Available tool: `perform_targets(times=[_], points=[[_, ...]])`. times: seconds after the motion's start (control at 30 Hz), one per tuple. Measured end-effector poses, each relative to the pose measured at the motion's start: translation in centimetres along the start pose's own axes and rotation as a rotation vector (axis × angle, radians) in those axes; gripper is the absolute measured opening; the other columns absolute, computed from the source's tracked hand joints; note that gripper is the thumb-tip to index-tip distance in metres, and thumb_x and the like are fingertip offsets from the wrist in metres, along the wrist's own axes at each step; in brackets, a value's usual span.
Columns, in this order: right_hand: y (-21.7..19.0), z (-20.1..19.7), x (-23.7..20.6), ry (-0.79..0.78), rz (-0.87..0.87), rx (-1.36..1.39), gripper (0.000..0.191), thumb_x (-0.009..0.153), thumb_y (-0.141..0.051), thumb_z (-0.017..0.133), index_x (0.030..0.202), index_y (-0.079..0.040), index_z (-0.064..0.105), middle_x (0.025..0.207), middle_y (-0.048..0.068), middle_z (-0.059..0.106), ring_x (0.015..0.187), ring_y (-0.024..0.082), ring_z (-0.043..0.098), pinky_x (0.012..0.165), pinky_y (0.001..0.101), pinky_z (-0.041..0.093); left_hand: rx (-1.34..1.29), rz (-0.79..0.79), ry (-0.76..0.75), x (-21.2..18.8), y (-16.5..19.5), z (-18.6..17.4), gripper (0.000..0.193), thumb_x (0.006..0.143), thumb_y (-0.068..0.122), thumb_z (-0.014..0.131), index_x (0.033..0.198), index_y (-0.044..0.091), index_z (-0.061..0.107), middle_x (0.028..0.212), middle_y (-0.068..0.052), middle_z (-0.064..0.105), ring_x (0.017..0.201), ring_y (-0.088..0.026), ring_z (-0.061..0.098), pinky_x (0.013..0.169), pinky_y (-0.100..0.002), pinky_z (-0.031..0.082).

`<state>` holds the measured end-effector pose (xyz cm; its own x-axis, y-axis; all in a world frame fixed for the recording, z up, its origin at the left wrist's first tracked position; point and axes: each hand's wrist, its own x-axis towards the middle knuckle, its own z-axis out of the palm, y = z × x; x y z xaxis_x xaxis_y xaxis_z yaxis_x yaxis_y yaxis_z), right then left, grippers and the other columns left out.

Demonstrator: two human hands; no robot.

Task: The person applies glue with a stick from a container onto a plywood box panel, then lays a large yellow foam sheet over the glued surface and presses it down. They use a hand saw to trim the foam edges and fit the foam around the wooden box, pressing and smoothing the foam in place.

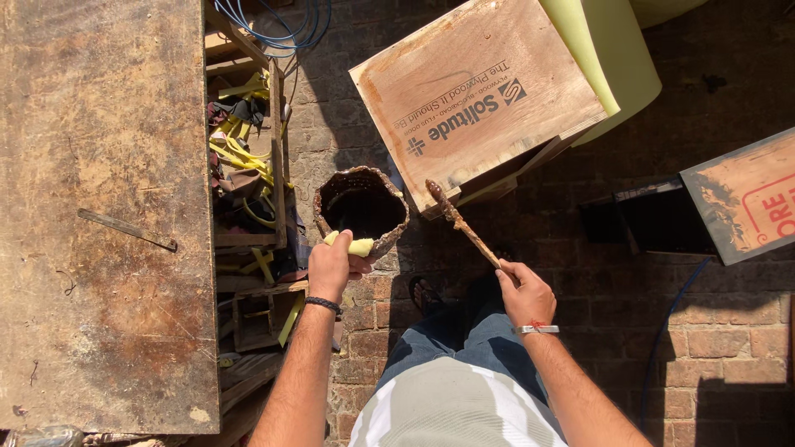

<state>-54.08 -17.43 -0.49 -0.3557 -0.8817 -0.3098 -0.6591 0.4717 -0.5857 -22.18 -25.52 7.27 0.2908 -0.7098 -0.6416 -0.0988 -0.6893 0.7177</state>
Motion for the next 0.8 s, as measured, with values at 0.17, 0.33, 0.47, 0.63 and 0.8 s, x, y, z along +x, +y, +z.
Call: perform_targets(times=[0.17,0.33,0.47,0.63,0.8], points=[[0.8,-2.2,2.2,-0.056,-0.031,-0.031,0.021,0.092,-0.034,0.072,0.11,-0.025,0.079,0.099,-0.006,0.078,0.085,0.018,0.075,0.075,0.0339,0.057,0.024,0.008,-0.006,-0.1,1.1,2.0,0.058,0.096,0.038,0.053,0.083,-0.014,0.075,0.067,-0.015,0.077,0.057,-0.017,0.073,0.052,-0.029,0.059],[1.5,-5.4,6.0,0.094,0.173,0.012,0.019,0.094,-0.032,0.072,0.111,-0.024,0.078,0.099,-0.004,0.076,0.088,0.018,0.073,0.076,0.0354,0.055,0.037,-0.005,0.003,-0.5,2.9,4.1,0.05,0.094,0.036,0.05,0.089,-0.007,0.075,0.066,-0.014,0.076,0.056,-0.017,0.073,0.051,-0.03,0.058],[2.1,-5.5,6.1,0.053,-0.093,-0.119,0.016,0.092,-0.03,0.072,0.104,-0.022,0.078,0.103,-0.006,0.075,0.087,0.02,0.072,0.075,0.0363,0.056,0.086,0.046,-0.011,-0.6,4.1,6.5,0.053,0.096,0.035,0.05,0.089,-0.01,0.075,0.065,-0.016,0.075,0.057,-0.017,0.073,0.051,-0.029,0.059],[3.7,-7.2,8.6,0.105,0.098,0.032,0.017,0.094,-0.031,0.073,0.108,-0.023,0.077,0.099,-0.004,0.074,0.087,0.019,0.072,0.076,0.0369,0.057,0.072,0.042,-0.038,-0.3,5.3,8.5,0.053,0.096,0.036,0.049,0.089,-0.009,0.076,0.065,-0.016,0.076,0.057,-0.017,0.074,0.051,-0.029,0.059],[4.6,-8.3,8.5,0.114,-0.082,-0.118,0.015,0.092,-0.03,0.073,0.104,-0.022,0.078,0.103,-0.006,0.074,0.089,0.02,0.072,0.077,0.0373,0.057,0.138,0.065,-0.041,-0.3,6.0,10.4,0.057,0.097,0.038,0.05,0.086,-0.011,0.077,0.065,-0.016,0.076,0.059,-0.016,0.074,0.052,-0.029,0.059]])
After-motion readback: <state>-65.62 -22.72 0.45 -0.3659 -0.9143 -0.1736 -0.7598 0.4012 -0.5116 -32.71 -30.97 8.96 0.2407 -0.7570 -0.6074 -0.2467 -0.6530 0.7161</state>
